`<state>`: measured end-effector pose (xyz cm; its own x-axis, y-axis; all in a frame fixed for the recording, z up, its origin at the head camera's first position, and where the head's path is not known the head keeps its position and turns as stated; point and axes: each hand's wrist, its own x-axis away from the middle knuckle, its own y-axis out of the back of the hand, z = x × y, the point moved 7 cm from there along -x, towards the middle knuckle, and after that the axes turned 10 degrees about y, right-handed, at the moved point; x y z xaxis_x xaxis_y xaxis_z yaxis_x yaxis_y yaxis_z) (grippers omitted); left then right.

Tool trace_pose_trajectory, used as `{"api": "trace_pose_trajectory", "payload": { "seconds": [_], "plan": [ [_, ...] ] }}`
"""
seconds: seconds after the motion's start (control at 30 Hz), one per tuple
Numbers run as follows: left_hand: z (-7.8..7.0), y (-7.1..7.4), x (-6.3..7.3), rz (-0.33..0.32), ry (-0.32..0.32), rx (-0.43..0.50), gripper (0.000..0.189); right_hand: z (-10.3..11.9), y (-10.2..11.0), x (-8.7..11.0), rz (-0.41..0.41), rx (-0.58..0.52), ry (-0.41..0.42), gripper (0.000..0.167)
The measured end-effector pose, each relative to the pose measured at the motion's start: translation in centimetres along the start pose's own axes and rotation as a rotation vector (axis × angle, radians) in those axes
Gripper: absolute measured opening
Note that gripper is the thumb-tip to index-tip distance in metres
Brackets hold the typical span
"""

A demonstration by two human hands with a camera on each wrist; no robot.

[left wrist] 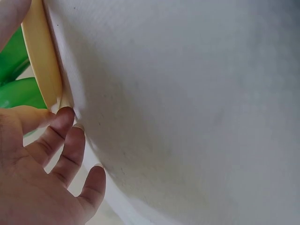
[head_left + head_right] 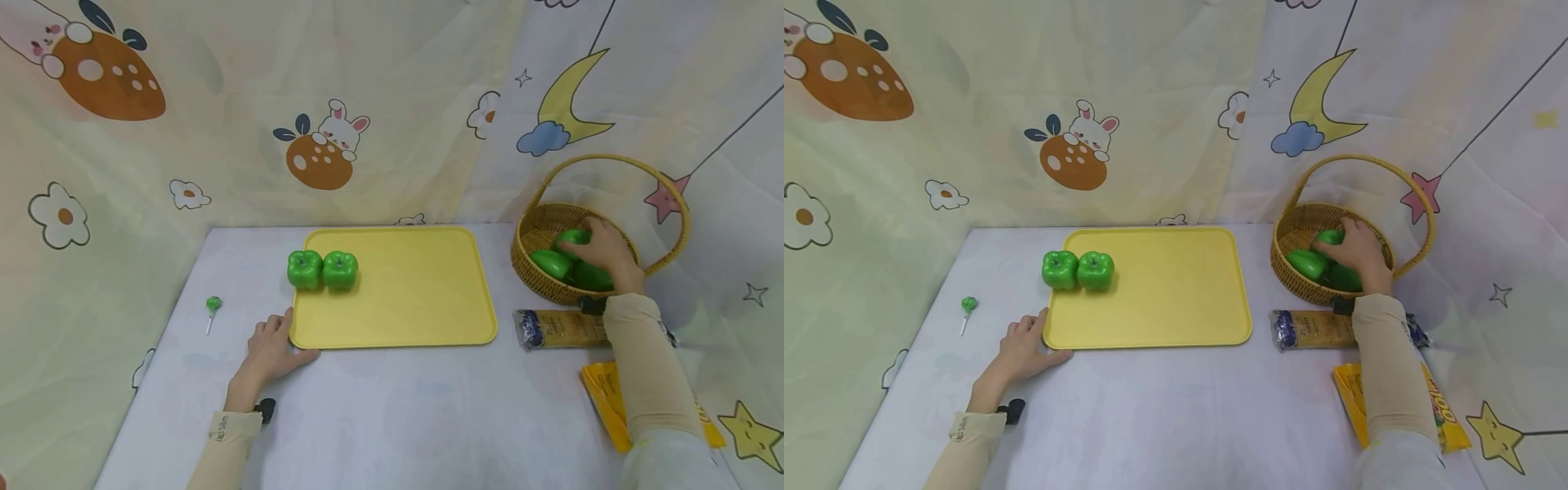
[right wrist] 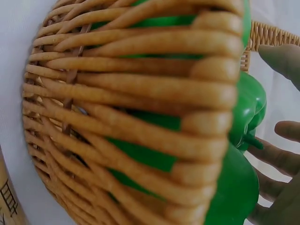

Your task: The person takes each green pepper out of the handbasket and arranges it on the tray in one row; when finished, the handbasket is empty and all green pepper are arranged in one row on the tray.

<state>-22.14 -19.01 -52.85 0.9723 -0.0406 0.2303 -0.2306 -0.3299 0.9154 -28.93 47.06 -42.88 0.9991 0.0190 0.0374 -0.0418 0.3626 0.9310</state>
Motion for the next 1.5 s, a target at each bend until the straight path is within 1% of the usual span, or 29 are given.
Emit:
{"api": "trace_pose_trajectory", "payload": {
  "seconds": [0.13,0.27,0.47,0.63,0.83,1.13,1.5],
  "plan": [
    [0.0,0.0,0.0,0.005,0.002,0.000,0.111,-0.1,0.0,-0.1,0.018,0.004,0.009,0.101],
    [-0.1,0.1,0.1,0.001,-0.003,0.001,0.110,-0.1,0.0,-0.4,0.047,0.012,0.016,0.096],
    [-0.1,0.2,0.1,-0.003,-0.008,0.005,0.109,-0.1,-0.2,-0.8,0.105,0.068,0.018,0.086],
    [-0.1,0.2,0.1,-0.003,-0.007,0.007,0.110,0.0,-0.3,-0.9,0.116,0.085,0.014,0.082],
    [-0.1,0.2,0.1,0.003,-0.002,0.014,0.110,0.4,-0.4,-1.0,0.097,0.081,0.018,0.081],
    [0.0,0.1,-0.1,-0.004,-0.005,0.011,0.110,0.6,0.0,-0.7,0.052,0.038,0.029,0.082],
    [0.1,0.1,-0.1,0.003,0.008,0.010,0.110,2.2,2.0,-0.3,-0.097,-0.012,0.041,0.082]
  ]
}}
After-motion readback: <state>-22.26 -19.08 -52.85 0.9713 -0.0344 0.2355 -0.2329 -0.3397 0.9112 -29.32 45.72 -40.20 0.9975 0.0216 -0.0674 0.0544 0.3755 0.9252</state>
